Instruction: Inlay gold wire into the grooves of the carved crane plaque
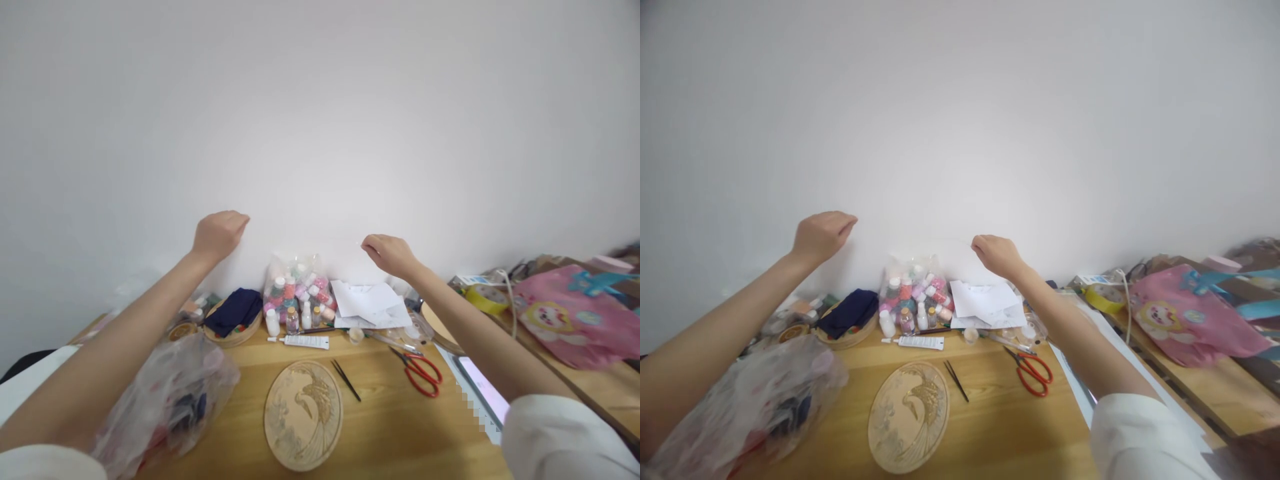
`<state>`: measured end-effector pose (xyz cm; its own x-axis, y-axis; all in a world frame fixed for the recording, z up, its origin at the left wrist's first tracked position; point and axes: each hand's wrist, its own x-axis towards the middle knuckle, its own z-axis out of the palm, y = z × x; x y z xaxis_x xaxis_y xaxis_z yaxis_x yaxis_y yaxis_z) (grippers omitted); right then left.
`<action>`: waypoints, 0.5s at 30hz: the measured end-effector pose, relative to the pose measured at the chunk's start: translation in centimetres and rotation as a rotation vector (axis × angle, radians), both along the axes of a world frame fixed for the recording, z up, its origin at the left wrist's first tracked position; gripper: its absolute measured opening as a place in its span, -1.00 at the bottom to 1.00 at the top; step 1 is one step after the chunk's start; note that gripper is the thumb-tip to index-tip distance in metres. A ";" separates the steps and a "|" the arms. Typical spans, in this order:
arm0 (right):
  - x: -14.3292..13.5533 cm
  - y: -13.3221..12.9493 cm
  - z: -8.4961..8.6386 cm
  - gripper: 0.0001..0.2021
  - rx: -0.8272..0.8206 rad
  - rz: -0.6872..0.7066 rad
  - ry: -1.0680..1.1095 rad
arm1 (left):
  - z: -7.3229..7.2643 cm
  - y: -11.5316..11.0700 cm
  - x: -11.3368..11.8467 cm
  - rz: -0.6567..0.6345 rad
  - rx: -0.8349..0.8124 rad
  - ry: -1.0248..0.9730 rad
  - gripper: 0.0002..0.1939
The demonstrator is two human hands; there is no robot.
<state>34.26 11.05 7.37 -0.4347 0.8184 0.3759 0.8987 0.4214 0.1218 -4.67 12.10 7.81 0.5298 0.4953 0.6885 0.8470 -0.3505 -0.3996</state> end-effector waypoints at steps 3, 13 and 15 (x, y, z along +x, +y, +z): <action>-1.9 -0.4 0.3 -0.74 0.006 0.048 0.010 | 0.7 -0.8 5.3 -0.032 0.041 -0.033 -0.59; -4.2 -1.7 0.9 -0.74 -0.001 0.165 0.003 | -0.2 -1.8 14.4 -0.185 -0.173 0.142 -0.86; -4.2 -1.8 1.0 -0.75 -0.005 0.174 0.004 | -0.4 -1.8 14.6 -0.177 -0.188 0.154 -0.83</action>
<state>30.03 9.20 8.33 -0.5688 0.7327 0.3738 0.8124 0.5715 0.1160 9.93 10.27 7.45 0.7104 0.4971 0.4982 0.7006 -0.5673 -0.4329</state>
